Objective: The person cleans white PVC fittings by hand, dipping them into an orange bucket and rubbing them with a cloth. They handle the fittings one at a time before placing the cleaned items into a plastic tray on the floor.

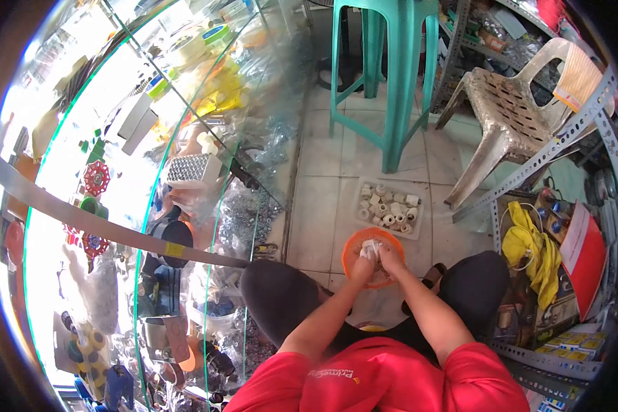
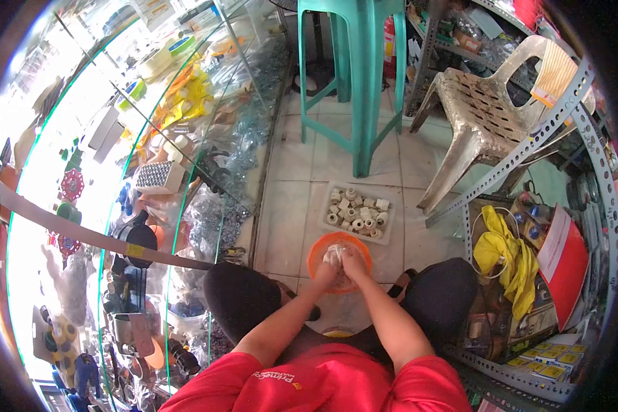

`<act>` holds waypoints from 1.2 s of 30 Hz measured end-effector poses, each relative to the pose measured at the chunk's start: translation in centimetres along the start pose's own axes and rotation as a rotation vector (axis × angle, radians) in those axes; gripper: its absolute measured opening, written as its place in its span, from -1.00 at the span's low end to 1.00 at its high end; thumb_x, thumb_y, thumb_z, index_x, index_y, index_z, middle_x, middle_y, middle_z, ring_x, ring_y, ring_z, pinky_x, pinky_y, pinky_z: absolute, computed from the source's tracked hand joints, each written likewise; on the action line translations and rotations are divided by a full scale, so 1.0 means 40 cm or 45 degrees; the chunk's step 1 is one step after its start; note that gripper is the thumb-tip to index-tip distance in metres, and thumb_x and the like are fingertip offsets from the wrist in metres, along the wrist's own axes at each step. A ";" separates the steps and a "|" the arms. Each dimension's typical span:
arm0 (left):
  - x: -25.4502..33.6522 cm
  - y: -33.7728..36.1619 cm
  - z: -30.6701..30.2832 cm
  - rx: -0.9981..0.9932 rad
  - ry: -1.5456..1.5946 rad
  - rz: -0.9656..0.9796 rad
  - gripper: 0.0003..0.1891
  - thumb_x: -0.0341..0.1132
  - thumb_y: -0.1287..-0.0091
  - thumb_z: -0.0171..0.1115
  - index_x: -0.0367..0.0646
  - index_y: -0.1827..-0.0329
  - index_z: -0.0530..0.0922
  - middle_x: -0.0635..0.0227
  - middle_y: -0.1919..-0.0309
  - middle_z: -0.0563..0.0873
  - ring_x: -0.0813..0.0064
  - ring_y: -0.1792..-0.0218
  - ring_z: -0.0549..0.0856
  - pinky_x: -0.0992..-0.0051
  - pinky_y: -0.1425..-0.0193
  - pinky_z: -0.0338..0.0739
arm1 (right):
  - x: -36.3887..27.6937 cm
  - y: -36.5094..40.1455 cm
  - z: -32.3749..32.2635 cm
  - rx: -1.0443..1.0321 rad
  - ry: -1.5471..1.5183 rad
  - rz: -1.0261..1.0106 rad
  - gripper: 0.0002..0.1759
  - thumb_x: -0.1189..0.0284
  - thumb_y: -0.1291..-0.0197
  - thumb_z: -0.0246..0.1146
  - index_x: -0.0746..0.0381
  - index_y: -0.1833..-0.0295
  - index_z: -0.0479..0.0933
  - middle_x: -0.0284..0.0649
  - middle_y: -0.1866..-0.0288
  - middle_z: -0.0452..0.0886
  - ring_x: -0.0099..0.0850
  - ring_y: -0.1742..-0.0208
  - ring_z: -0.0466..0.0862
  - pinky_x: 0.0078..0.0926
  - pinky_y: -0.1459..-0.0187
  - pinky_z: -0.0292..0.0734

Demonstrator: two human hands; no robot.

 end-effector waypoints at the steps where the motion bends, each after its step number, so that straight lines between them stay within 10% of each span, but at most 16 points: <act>1: 0.004 -0.001 0.007 0.040 -0.066 0.067 -0.64 -0.21 -0.33 -0.27 -0.21 -0.06 0.32 0.18 0.20 0.54 0.24 0.23 0.54 0.34 0.10 0.40 | 0.005 -0.002 0.002 0.024 -0.133 -0.033 -0.60 0.22 -0.12 -0.06 0.30 0.05 0.35 -0.02 0.09 0.46 -0.16 0.03 0.45 -0.32 0.03 0.33; 3: -0.008 0.002 0.011 0.074 0.187 0.073 -0.65 -0.23 -0.32 -0.24 -0.21 -0.05 0.34 0.20 0.19 0.55 0.27 0.23 0.55 0.37 0.11 0.41 | 0.013 0.001 0.013 0.069 -0.407 -0.095 -0.64 0.24 -0.11 -0.04 0.30 0.12 0.35 -0.01 0.13 0.47 -0.15 0.06 0.46 -0.29 0.06 0.33; 5: -0.089 -0.042 0.049 -0.187 0.743 0.053 -0.68 -0.28 -0.30 -0.21 -0.20 -0.02 0.37 0.23 0.19 0.55 0.32 0.21 0.55 0.38 0.10 0.42 | -0.038 0.050 0.009 0.254 0.198 -0.395 -0.66 0.24 -0.11 -0.02 0.30 0.15 0.34 0.01 0.13 0.46 -0.12 0.06 0.45 -0.26 0.07 0.32; 9: -0.073 -0.026 0.048 -0.552 1.635 -0.557 -0.73 -0.35 -0.27 -0.16 -0.18 0.05 0.43 0.31 0.17 0.55 0.40 0.17 0.54 0.42 0.05 0.41 | -0.120 0.110 0.012 0.155 0.563 -0.552 -0.69 0.25 -0.11 0.01 0.30 0.24 0.31 0.03 0.13 0.45 -0.08 0.09 0.44 -0.21 0.10 0.31; 12: -0.044 -0.021 0.025 -0.341 1.389 -0.316 -0.70 -0.29 -0.30 -0.19 -0.18 -0.01 0.39 0.31 0.14 0.54 0.34 0.14 0.54 0.42 0.01 0.38 | -0.157 0.129 -0.006 0.218 0.647 -0.760 -0.65 0.22 -0.12 0.00 0.30 0.16 0.31 0.03 0.20 0.48 -0.06 0.21 0.49 -0.19 0.17 0.36; 15: 0.029 0.009 -0.002 0.060 0.737 0.231 -0.66 -0.25 -0.33 -0.23 -0.18 -0.10 0.32 0.28 0.13 0.53 0.30 0.09 0.52 0.41 -0.01 0.36 | -0.026 0.037 0.012 0.545 0.449 -0.478 -0.65 0.24 -0.12 -0.02 0.29 0.11 0.32 0.02 0.22 0.50 -0.08 0.28 0.51 -0.19 0.22 0.37; 18: 0.002 0.025 0.040 0.191 0.248 0.103 -0.62 -0.24 -0.35 -0.28 -0.20 -0.16 0.23 0.25 0.12 0.53 0.28 0.04 0.49 0.40 -0.04 0.34 | 0.016 -0.006 0.012 0.109 -0.169 0.063 -0.62 0.27 -0.08 -0.01 0.23 0.02 0.38 -0.02 0.13 0.50 -0.06 0.05 0.45 -0.13 0.02 0.27; 22: 0.007 0.014 0.016 0.202 0.770 0.207 -0.69 -0.27 -0.33 -0.23 -0.23 -0.04 0.33 0.23 0.15 0.54 0.32 0.09 0.51 0.40 -0.01 0.35 | -0.024 0.037 0.012 0.547 0.248 -0.425 -0.61 0.24 -0.05 0.04 0.19 0.01 0.37 -0.05 0.11 0.49 -0.14 0.04 0.47 -0.22 0.08 0.35; 25: 0.008 -0.005 0.003 -0.308 1.209 0.014 -0.75 -0.30 -0.29 -0.15 -0.18 0.07 0.41 0.26 0.19 0.55 0.39 0.14 0.54 0.40 0.05 0.42 | -0.105 0.106 0.003 0.355 0.460 -0.421 -0.64 0.22 -0.03 0.08 0.22 0.12 0.37 -0.07 0.19 0.51 -0.16 0.11 0.50 -0.23 0.12 0.36; 31: 0.011 0.001 -0.015 -0.457 1.537 -0.679 -0.78 -0.28 -0.26 -0.07 -0.17 0.16 0.48 0.29 0.26 0.57 0.41 0.24 0.58 0.41 0.10 0.50 | -0.111 0.038 -0.029 -0.017 0.026 -0.714 -0.67 0.16 -0.09 0.06 0.23 0.30 0.32 -0.26 0.38 0.44 -0.37 0.34 0.49 -0.41 0.33 0.40; 36: 0.068 0.022 -0.010 -0.879 1.901 -0.472 -0.66 -0.10 -0.31 -0.13 -0.18 0.16 0.48 0.27 0.28 0.59 0.41 0.26 0.59 0.44 0.12 0.51 | -0.085 0.031 -0.064 -0.286 -0.678 0.127 -0.54 -0.04 -0.17 -0.14 0.15 0.36 0.35 -0.33 0.59 0.37 -0.62 0.72 0.23 -0.69 0.73 0.03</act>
Point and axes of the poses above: each hand's wrist, its own y-axis away from the middle knuckle, its own z-axis out of the palm, x = y × z, the point moved 5 cm from there along -y, towards the middle knuckle
